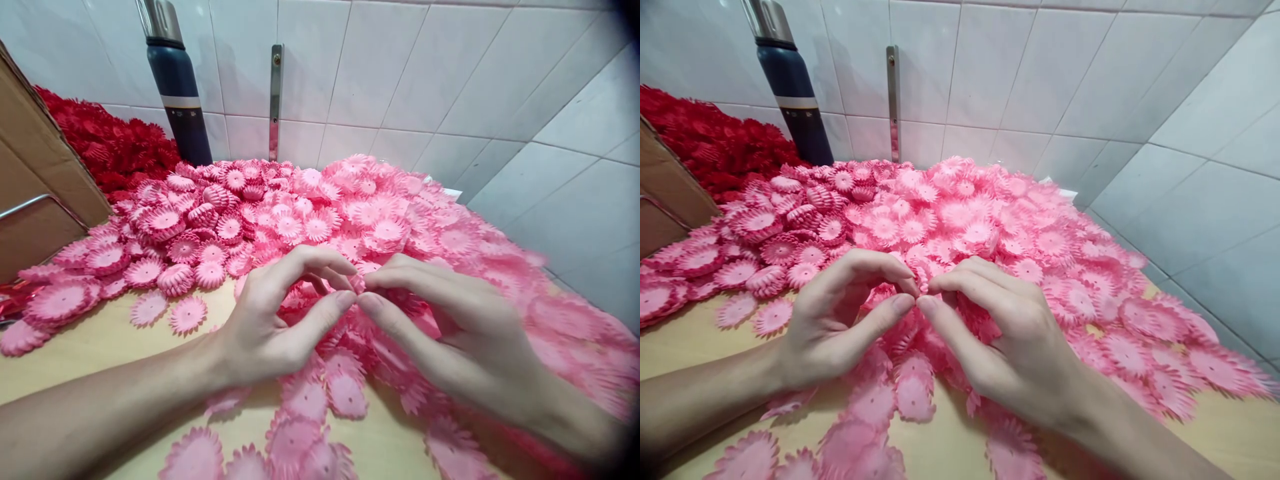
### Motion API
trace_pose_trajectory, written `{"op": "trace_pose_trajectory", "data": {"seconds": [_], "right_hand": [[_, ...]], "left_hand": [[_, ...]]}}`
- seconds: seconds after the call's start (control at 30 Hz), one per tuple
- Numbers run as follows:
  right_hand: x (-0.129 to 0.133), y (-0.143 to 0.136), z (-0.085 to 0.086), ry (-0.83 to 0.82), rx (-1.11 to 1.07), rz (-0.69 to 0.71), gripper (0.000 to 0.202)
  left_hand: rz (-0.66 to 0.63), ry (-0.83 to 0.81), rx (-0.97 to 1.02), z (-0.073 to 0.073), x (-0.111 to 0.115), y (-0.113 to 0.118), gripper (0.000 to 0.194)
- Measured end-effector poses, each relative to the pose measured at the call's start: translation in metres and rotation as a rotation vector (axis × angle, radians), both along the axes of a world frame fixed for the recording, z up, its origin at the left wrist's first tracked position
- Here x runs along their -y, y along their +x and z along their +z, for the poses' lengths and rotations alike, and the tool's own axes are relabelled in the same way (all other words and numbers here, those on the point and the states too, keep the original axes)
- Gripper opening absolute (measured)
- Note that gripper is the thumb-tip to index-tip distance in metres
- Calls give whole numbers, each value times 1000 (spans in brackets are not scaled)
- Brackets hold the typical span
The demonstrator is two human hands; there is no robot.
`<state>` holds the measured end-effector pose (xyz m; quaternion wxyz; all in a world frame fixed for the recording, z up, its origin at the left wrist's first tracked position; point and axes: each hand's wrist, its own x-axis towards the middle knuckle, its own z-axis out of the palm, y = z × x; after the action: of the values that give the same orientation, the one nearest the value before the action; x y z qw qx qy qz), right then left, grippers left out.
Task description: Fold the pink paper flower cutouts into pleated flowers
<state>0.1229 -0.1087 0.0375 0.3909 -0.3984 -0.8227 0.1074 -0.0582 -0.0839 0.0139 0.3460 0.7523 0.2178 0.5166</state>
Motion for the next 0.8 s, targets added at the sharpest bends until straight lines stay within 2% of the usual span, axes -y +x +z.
{"op": "trace_pose_trajectory", "data": {"seconds": [0.23, 0.6, 0.8], "right_hand": [[-1, -1, 0, -25, 32, 25, 14], [0, -1, -2, -27, 17, 19, 13], [0, -1, -2, -4, 29, 32, 20]], "left_hand": [[38, -22, 6, -1, -2, 1, 19], [20, -90, 30, -2, -4, 1, 16], [29, -94, 50, -2, -4, 2, 16]]}}
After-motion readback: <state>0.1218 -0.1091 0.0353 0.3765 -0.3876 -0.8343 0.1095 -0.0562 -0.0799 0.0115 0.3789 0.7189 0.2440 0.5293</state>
